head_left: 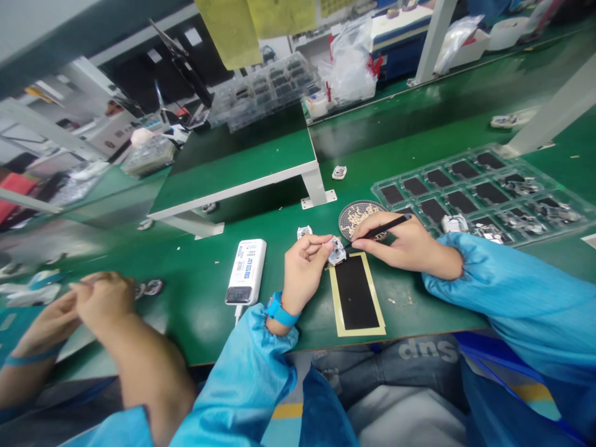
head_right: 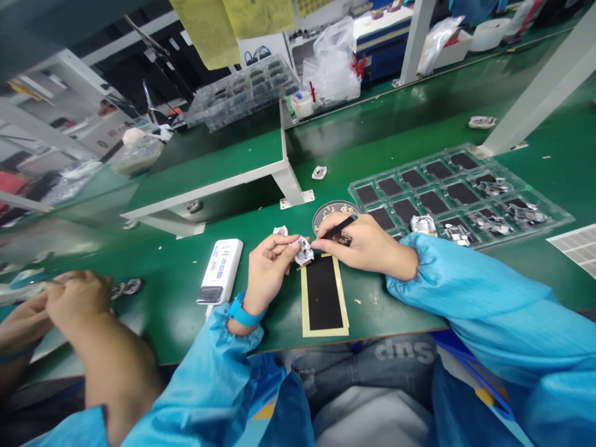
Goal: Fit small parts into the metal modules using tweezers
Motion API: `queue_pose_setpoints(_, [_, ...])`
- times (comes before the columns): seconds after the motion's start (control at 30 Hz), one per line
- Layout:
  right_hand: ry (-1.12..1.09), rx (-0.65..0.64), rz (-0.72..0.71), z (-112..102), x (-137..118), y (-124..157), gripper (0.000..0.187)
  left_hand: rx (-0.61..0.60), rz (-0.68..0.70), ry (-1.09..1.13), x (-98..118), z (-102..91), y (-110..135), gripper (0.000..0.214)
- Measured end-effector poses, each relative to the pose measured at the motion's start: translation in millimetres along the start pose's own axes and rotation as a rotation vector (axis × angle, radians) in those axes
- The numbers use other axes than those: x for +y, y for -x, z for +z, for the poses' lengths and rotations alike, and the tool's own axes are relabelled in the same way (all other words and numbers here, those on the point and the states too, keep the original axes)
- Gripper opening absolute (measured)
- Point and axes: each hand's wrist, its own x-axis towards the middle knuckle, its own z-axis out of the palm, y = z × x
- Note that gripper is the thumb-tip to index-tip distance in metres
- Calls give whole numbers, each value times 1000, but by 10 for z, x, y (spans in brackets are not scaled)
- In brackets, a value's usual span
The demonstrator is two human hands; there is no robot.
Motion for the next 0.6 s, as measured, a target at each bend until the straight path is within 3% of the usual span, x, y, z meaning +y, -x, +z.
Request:
queue_pose_setpoints(0.4, [13,-23,-12,9,-10,-2,12,12,-3,-24,-2,-7,-1,29])
queue_pose_setpoints(0.6, [-257,-106,151,-55,33,-86,12,11,12,-36,-9,-11,-9,28])
